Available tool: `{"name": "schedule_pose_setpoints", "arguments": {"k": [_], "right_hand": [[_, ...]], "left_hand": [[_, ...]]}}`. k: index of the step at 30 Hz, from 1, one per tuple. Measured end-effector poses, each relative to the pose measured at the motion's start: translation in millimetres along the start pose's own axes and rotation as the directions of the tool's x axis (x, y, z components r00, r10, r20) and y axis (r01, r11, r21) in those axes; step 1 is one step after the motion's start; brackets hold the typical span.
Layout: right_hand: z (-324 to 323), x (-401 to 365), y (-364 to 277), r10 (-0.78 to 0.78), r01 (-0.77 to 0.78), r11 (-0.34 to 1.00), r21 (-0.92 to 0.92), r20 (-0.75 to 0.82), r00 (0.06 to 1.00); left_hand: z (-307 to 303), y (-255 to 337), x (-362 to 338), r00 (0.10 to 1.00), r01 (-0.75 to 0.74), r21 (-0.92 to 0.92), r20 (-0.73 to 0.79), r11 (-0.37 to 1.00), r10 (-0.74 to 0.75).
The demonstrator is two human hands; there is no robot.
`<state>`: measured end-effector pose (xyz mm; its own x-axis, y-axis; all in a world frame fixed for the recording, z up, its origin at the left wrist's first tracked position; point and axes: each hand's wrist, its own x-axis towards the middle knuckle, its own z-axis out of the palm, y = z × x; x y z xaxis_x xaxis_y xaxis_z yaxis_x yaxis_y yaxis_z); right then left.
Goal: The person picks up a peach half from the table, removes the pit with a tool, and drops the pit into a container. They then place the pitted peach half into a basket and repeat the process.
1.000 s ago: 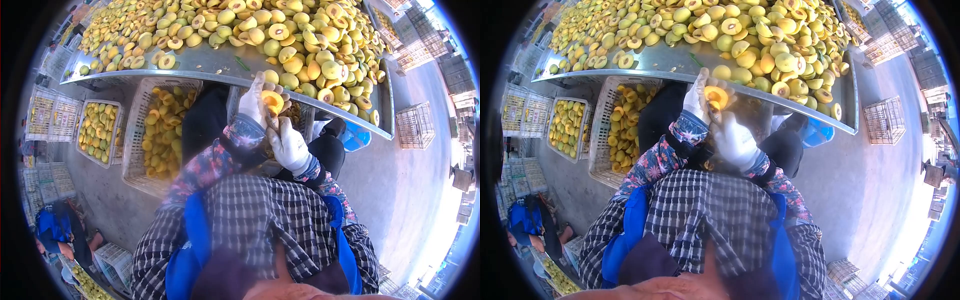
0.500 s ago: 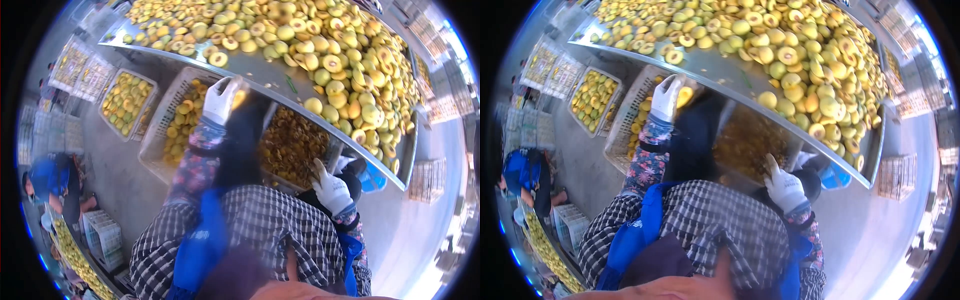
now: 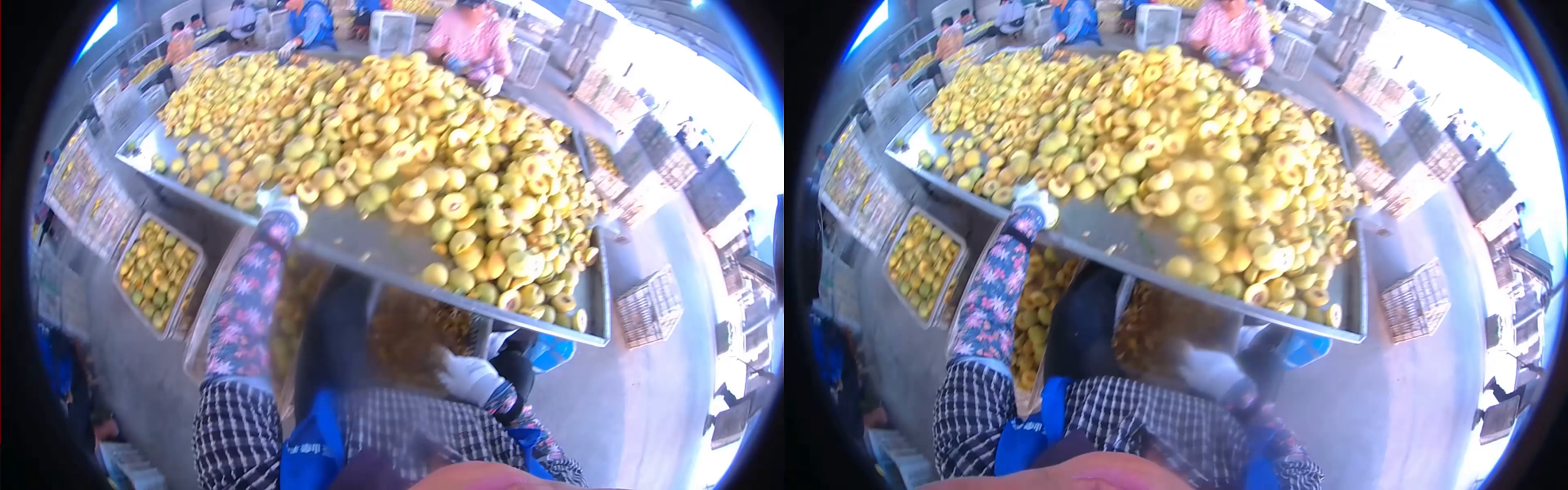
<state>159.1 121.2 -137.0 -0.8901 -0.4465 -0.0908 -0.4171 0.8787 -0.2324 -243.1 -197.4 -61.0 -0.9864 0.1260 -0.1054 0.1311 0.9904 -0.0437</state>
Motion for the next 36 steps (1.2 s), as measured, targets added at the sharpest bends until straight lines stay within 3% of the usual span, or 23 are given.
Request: {"name": "schedule_pose_setpoints", "arguments": {"k": [1, 2, 4, 5, 6, 7, 8, 9, 11, 12, 13, 16, 18, 19, 20, 23, 26, 29, 32, 36], "right_hand": [[-51, 6, -33, 0.243, -0.283, 0.931, 0.229, 0.189, 0.951], [-44, 5, -29, 0.278, -0.337, 0.905, 0.26, 0.238, 0.931], [-44, 3, -27, 0.295, -0.336, 0.88, 0.335, 0.167, 0.941], [-44, 2, -28, 0.301, -0.331, 0.865, 0.377, 0.137, 0.944], [-41, 3, -28, 0.305, -0.268, 0.826, 0.496, 0.008, 0.952], [-47, 7, -30, 0.316, -0.227, 0.824, 0.519, -0.089, 0.945], [-52, 11, -31, 0.324, -0.182, 0.826, 0.534, -0.184, 0.928], [-69, 20, -36, 0.314, -0.173, 0.871, 0.46, -0.25, 0.916], [-93, 33, -46, 0.144, -0.106, 0.989, 0.1, -0.567, 0.811], [-97, 39, -44, 0.288, -0.079, 0.911, 0.405, -0.486, 0.825], [-104, 46, -38, 0.403, -0.061, 0.749, 0.659, -0.381, 0.832], [-131, 66, -48, 0.25, -0.038, 0.943, 0.329, -0.629, 0.736], [-147, 75, -57, 0.302, -0.109, 0.938, 0.329, -0.621, 0.723], [-150, 80, -61, 0.39, -0.125, 0.892, 0.434, -0.6, 0.699], [-150, 84, -60, 0.373, -0.134, 0.908, 0.398, -0.621, 0.689], [-143, 86, -57, 0.331, -0.18, 0.941, 0.287, -0.665, 0.669], [-137, 85, -59, 0.326, -0.238, 0.945, 0.222, -0.651, 0.686], [-130, 82, -57, 0.314, -0.221, 0.949, 0.224, -0.606, 0.731], [-127, 81, -52, 0.272, -0.196, 0.961, 0.193, -0.567, 0.777], [-110, 77, -45, 0.212, -0.133, 0.975, 0.177, -0.571, 0.793]], "left_hand": [[2, -4, 2, 0.999, -0.025, 0.051, 0.049, 0.998, 0.022], [0, 0, -5, 0.998, -0.053, -0.026, 0.035, 0.998, 0.054], [6, 5, -7, 0.997, -0.049, -0.166, -0.059, 0.985, 0.04], [17, 5, -9, 0.968, -0.182, -0.353, -0.231, 0.918, 0.103], [23, 10, -7, 0.955, -0.264, -0.552, -0.267, 0.791, 0.132], [28, 19, -9, 0.943, -0.325, -0.717, -0.298, 0.616, 0.149], [6, 37, -40, 0.961, -0.203, -0.954, -0.151, 0.223, 0.231], [-21, 60, -76, 0.938, 0.03, -0.979, -0.042, -0.2, 0.345], [-14, 86, -110, 0.82, 0.291, -0.659, -0.202, -0.694, 0.536], [-7, 100, -127, 0.81, 0.267, -0.614, -0.275, -0.742, 0.518], [-6, 116, -137, 0.789, 0.232, -0.566, -0.366, -0.791, 0.493], [-39, 143, -179, 0.793, 0.495, -0.368, -0.178, -0.787, 0.582], [-42, 157, -197, 0.811, 0.48, -0.314, -0.196, -0.819, 0.551], [-42, 161, -205, 0.821, 0.471, -0.288, -0.203, -0.834, 0.534], [-42, 164, -211, 0.837, 0.451, -0.321, -0.171, -0.833, 0.52], [-28, 172, -211, 0.877, 0.208, -0.577, -0.247, -0.79, 0.412], [-14, 175, -208, 0.876, -0.124, -0.78, -0.376, -0.613, 0.302], [-39, 170, -217, 0.877, 0.408, -0.42, -0.067, -0.811, 0.476], [-42, 168, -217, 0.869, 0.437, -0.48, 0.006, -0.761, 0.495], [-26, 175, -216, 0.923, 0.296, -0.582, -0.03, -0.758, 0.384]]}}
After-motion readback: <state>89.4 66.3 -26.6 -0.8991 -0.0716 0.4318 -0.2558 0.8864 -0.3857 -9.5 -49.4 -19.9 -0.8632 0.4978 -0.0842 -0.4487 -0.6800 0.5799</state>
